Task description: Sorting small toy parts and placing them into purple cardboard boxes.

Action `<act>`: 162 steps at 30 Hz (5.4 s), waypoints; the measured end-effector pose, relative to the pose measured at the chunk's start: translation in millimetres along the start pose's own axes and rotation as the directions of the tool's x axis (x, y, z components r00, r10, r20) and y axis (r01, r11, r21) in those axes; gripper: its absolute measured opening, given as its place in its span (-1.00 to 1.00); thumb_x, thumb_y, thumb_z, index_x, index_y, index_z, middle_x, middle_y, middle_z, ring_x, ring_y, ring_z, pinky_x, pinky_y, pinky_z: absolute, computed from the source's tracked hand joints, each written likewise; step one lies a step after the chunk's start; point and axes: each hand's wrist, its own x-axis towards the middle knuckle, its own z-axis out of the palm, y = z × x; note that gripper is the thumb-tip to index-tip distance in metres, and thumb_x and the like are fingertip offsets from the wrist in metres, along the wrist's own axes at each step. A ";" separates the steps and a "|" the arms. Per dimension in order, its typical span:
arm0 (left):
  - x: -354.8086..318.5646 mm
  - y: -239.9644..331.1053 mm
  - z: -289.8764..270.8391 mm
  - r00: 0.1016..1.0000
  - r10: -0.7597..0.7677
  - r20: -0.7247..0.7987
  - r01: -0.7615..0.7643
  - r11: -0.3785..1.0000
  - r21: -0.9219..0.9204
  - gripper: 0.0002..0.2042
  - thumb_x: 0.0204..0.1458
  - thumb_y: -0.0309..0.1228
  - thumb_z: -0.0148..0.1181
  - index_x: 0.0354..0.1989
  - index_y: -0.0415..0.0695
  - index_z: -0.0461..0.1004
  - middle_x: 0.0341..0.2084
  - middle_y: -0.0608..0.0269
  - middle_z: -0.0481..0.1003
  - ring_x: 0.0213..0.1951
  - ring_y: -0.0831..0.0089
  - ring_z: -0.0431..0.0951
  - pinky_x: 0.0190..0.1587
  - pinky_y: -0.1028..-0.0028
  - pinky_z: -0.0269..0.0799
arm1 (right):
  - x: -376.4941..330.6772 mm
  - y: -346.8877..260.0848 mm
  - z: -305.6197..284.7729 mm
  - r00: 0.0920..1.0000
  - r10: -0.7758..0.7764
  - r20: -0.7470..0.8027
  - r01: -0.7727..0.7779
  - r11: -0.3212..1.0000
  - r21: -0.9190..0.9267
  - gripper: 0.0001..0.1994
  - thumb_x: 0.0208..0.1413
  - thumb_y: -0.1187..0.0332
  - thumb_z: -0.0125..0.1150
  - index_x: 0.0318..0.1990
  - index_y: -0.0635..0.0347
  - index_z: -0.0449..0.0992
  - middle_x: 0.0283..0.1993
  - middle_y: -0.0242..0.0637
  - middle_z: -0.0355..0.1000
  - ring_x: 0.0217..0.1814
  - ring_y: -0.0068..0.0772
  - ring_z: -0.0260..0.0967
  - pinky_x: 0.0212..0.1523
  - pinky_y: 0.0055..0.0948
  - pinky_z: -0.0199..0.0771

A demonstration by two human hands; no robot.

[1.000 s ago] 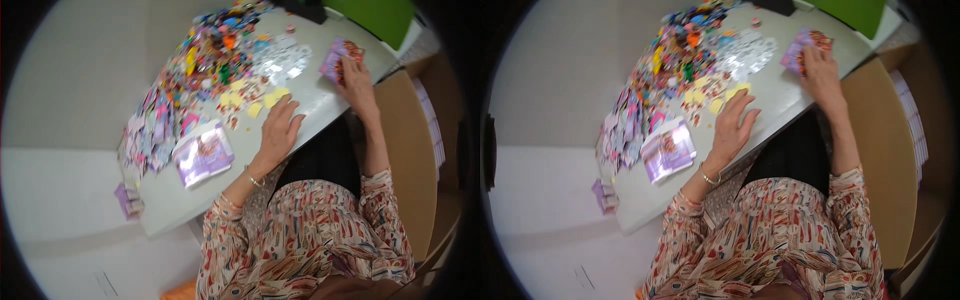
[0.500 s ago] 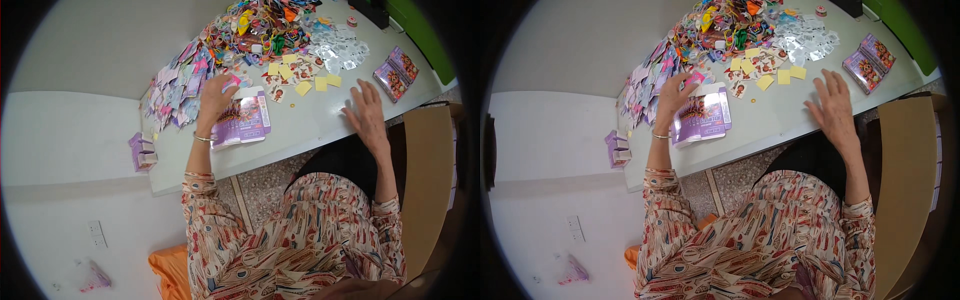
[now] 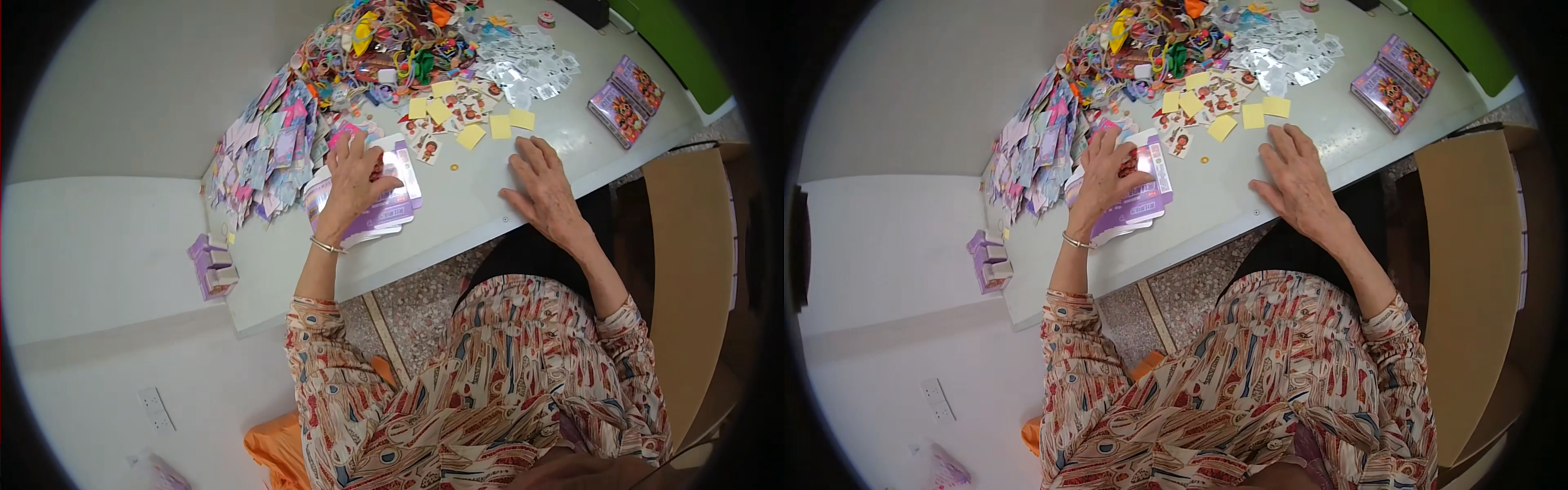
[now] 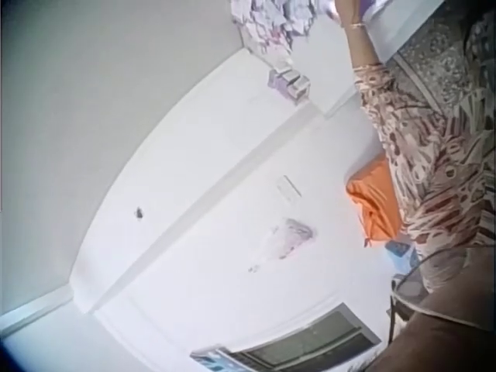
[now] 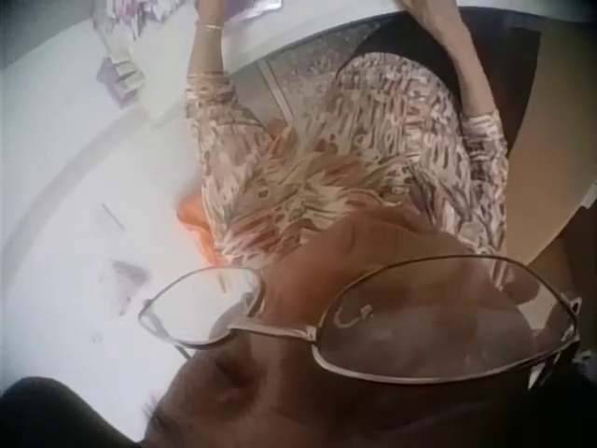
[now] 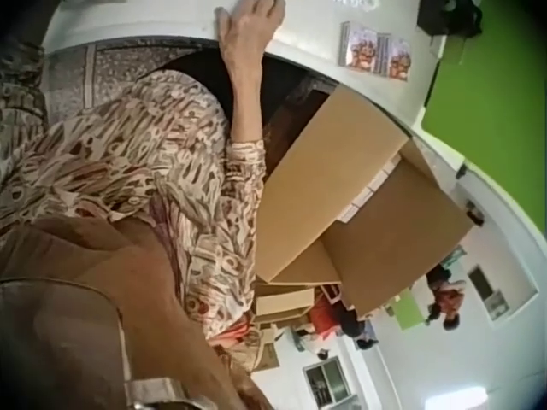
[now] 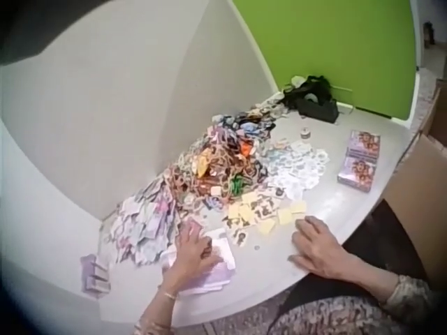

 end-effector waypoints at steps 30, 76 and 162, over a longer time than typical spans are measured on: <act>33.4 160.3 17.3 0.957 -0.287 0.053 0.051 -0.014 -0.999 -0.46 0.09 -0.60 0.17 0.26 -0.24 0.18 0.04 -0.02 0.40 -0.10 0.44 0.52 -0.05 0.51 0.47 | 22.8 7.3 -26.9 0.924 0.349 0.160 -0.365 0.673 0.644 -0.39 -0.28 0.18 0.54 -0.11 0.31 0.35 -0.27 -0.15 0.50 -0.23 -0.39 0.45 -0.15 -0.39 0.43; 38.4 175.1 4.0 0.899 -0.250 0.360 0.336 -0.135 -0.932 -0.74 0.13 -0.50 0.17 -0.02 -0.30 0.51 -0.22 0.23 0.58 -0.27 0.61 0.53 -0.19 0.58 0.48 | 7.4 32.5 -46.0 0.892 0.039 0.450 -0.393 0.560 0.730 -0.44 -0.29 0.21 0.57 -0.14 0.21 0.41 -0.26 -0.36 0.42 -0.20 -0.52 0.34 -0.12 -0.48 0.36; 61.3 150.2 -15.8 0.932 -0.232 -0.278 -0.047 0.684 -0.728 -0.91 0.08 -0.55 0.17 -0.24 -0.24 0.46 -0.36 0.21 0.52 -0.36 0.53 0.52 -0.36 0.49 0.45 | 14.9 -6.3 -34.5 0.934 0.351 0.063 -0.357 0.920 0.162 -0.24 -0.19 0.44 0.33 0.20 0.33 0.06 0.01 0.06 0.25 0.02 0.11 0.23 0.05 -0.09 0.33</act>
